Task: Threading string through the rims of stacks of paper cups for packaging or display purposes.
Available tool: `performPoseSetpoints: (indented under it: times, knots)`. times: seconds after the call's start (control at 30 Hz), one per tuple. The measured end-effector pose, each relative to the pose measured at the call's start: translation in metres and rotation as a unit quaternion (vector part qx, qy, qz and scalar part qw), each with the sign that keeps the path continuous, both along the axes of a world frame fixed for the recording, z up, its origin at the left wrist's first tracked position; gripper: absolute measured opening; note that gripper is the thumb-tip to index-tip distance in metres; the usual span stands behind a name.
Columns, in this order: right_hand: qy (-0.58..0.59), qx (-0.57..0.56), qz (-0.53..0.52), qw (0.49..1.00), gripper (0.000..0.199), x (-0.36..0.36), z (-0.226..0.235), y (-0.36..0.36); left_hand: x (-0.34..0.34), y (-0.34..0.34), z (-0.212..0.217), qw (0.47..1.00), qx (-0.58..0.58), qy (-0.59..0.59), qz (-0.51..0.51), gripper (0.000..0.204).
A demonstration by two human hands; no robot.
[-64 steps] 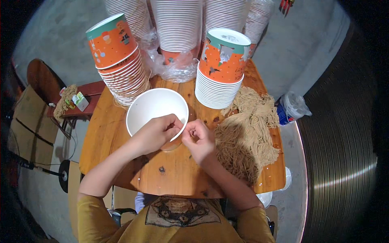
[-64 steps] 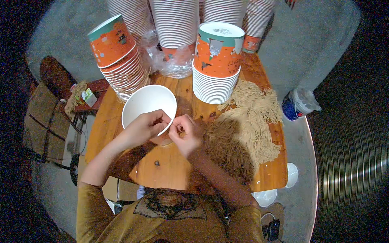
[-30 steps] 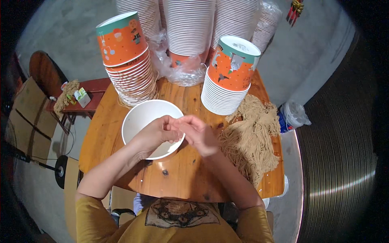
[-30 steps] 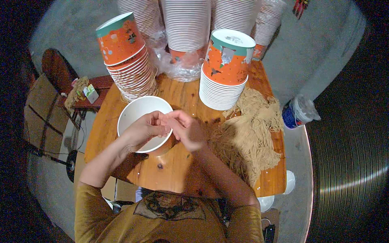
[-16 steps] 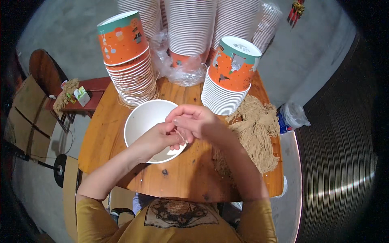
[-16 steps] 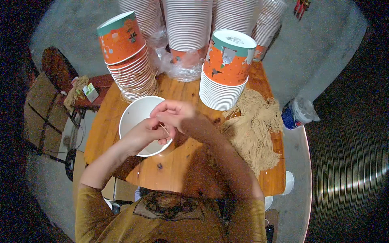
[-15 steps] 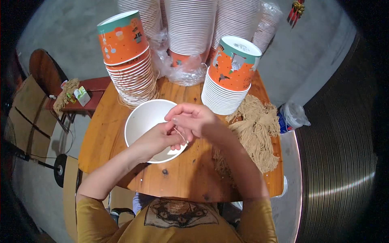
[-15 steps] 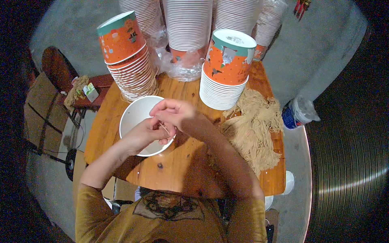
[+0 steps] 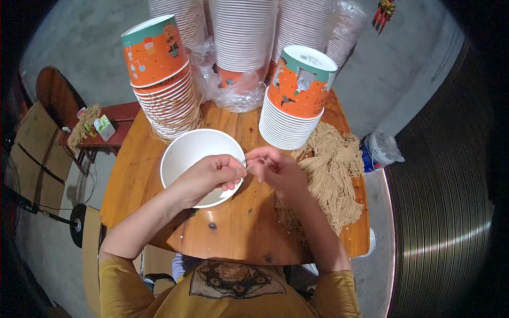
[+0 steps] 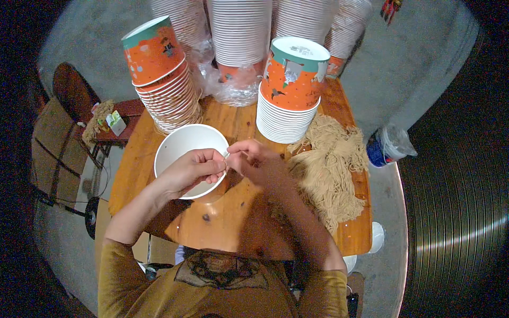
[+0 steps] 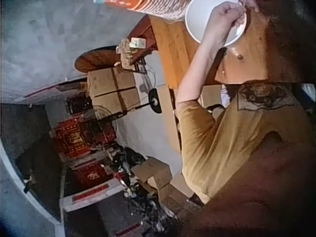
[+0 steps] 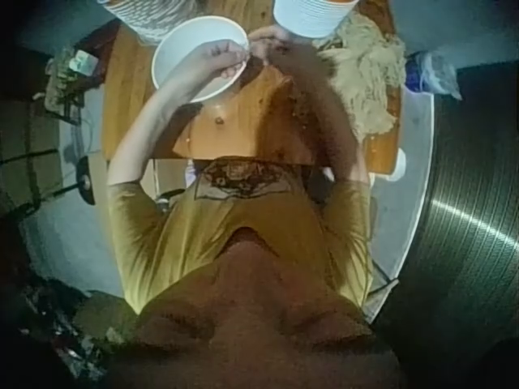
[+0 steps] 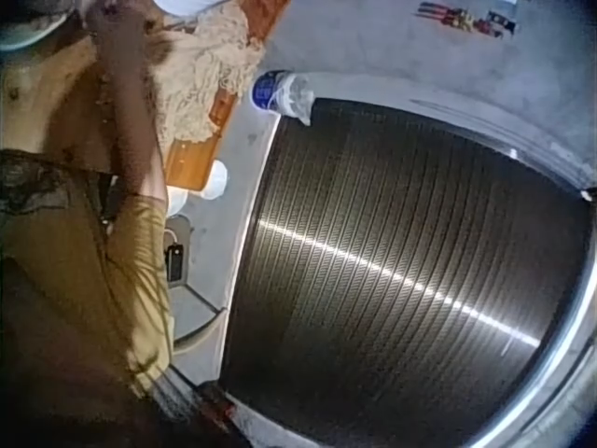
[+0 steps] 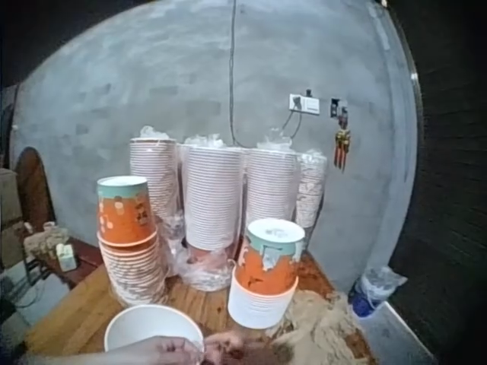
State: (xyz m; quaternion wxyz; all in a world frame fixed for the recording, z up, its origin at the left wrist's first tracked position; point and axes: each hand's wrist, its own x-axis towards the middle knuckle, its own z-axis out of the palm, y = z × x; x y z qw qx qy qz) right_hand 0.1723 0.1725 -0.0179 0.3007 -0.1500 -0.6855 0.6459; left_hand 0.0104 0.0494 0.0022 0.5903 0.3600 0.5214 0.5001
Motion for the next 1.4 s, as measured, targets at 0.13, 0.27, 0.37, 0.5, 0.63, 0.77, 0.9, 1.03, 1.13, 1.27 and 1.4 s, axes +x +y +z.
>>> performPoseSetpoints:
  times: [0.13, 0.27, 0.37, 0.5, 0.63, 0.77, 0.9, 1.03, 1.13, 1.27, 1.4]
  knots:
    - [-0.095, 0.235, -0.026, 0.967, 0.011, 0.01, 0.015, -0.008, 0.001, 0.003, 0.001, 1.0, 0.005, 0.011, -0.001, 0.012]
    - [-0.164, 0.139, -0.076, 0.974, 0.009, 0.007, 0.015, -0.021, -0.001, 0.005, 0.003, 1.0, -0.009, -0.01, -0.003, 0.01]
    - [-0.065, 0.126, -0.076, 0.987, 0.011, 0.006, 0.006, -0.038, -0.009, 0.006, 0.004, 0.975, -0.101, -0.195, -0.021, 0.004]
    - [-0.003, 0.266, -0.109, 0.958, 0.011, 0.0, -0.007, -0.048, -0.005, 0.01, 0.004, 0.971, -0.12, -0.209, -0.006, 0.005]
    - [-0.017, 0.232, -0.086, 0.969, 0.008, 0.002, -0.015, -0.046, -0.008, 0.01, 0.002, 0.976, -0.109, -0.187, -0.022, 0.009]
    - [0.098, -0.037, 0.054, 0.993, 0.014, 0.016, -0.019, -0.015, -0.006, 0.008, 0.002, 0.987, -0.067, -0.145, -0.02, 0.015]
    - [0.007, -0.13, 0.006, 0.992, 0.021, 0.025, -0.002, -0.008, -0.002, 0.003, 0.001, 0.999, -0.008, -0.046, -0.026, 0.018]
    - [0.04, -0.009, -0.031, 0.999, 0.023, 0.02, -0.012, -0.006, 0.006, 0.0, 0.006, 0.984, 0.07, 0.161, -0.027, 0.019]
    - [-0.035, 0.072, 0.014, 0.997, 0.022, 0.015, -0.004, -0.008, 0.015, -0.004, 0.016, 0.948, 0.111, 0.297, -0.018, 0.019]
    - [-0.181, 0.139, -0.009, 0.974, 0.021, 0.014, 0.015, -0.02, 0.028, -0.009, 0.02, 0.8, 0.277, 0.531, 0.041, 0.019]
    - [-0.095, 0.157, -0.004, 0.983, 0.019, 0.01, -0.003, -0.019, 0.03, -0.01, 0.017, 0.875, 0.218, 0.433, 0.022, 0.025]
